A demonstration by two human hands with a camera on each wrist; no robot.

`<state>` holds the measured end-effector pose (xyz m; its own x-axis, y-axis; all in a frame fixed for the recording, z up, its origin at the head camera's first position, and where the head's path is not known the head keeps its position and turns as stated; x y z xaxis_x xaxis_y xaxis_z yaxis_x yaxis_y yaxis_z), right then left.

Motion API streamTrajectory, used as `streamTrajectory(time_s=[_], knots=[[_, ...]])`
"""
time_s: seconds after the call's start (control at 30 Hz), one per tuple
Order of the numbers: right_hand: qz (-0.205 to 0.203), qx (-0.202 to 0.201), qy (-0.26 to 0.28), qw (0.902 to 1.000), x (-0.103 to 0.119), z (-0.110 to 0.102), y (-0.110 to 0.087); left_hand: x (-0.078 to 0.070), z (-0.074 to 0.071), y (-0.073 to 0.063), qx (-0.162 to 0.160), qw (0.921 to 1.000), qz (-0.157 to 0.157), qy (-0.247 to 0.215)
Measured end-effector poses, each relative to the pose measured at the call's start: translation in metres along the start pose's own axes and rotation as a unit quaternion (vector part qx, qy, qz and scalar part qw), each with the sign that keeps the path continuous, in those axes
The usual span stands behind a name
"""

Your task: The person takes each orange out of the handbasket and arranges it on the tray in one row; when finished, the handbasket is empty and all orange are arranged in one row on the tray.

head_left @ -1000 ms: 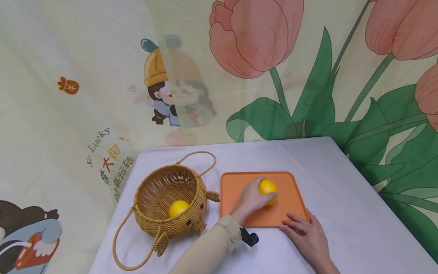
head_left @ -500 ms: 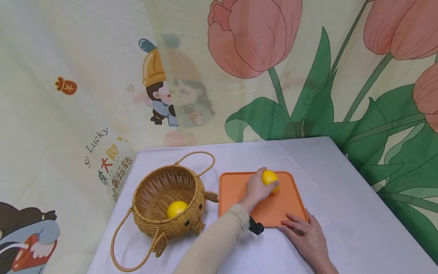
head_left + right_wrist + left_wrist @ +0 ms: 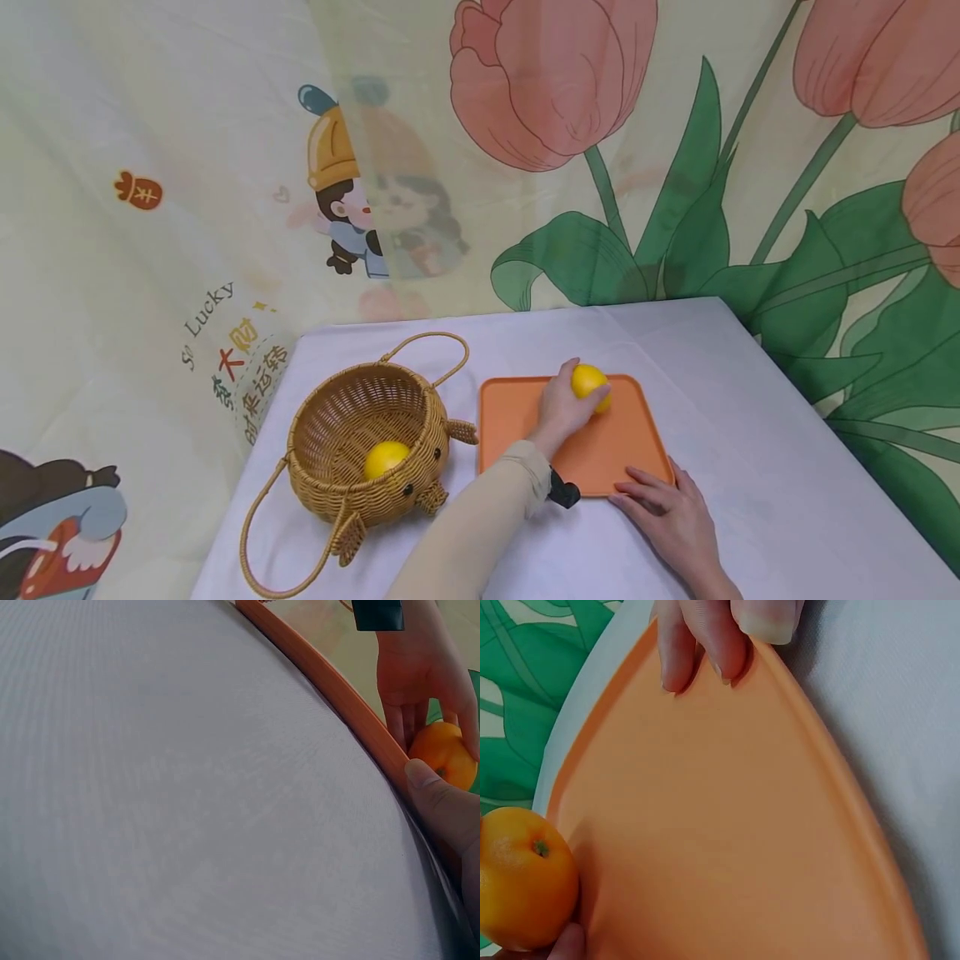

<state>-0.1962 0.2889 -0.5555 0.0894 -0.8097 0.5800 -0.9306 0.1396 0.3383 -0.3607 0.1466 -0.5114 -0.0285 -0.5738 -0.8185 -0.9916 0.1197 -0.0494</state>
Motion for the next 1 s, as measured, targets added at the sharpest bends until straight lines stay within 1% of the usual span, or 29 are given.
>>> streamTrajectory(time_s=[0.23,0.3,0.57,1.0], knots=[[0.014,0.015,-0.005,0.9998,-0.0009,0.0016,0.0004,-0.0023,-0.0005,0.0017,0.003,0.9999,0.006,0.011],[0.012,0.013,-0.003,0.9998,-0.0009,0.0016,0.0006,-0.0021,-0.0004,0.0024,0.005,0.9999,0.005,0.01],[0.011,0.011,0.001,0.9999,-0.0003,0.0017,0.0,0.002,0.0016,0.0071,0.012,0.9999,-0.011,0.002],[0.008,0.007,0.002,0.9999,-0.0002,0.001,0.0001,0.0023,0.0018,0.0095,0.016,0.9998,-0.012,0.006]])
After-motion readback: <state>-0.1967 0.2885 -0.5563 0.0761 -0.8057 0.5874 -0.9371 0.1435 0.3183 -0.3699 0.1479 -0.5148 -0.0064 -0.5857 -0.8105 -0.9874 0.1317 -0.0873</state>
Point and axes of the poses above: each hand's wrist, its own y-axis towards the middle knuckle, its own z-axis out of the palm, x = y × z, the point moved 8 cm from there along y, towards the middle knuckle, and after that the axes turned 4 degrees about -z, right-handed, at the moved point
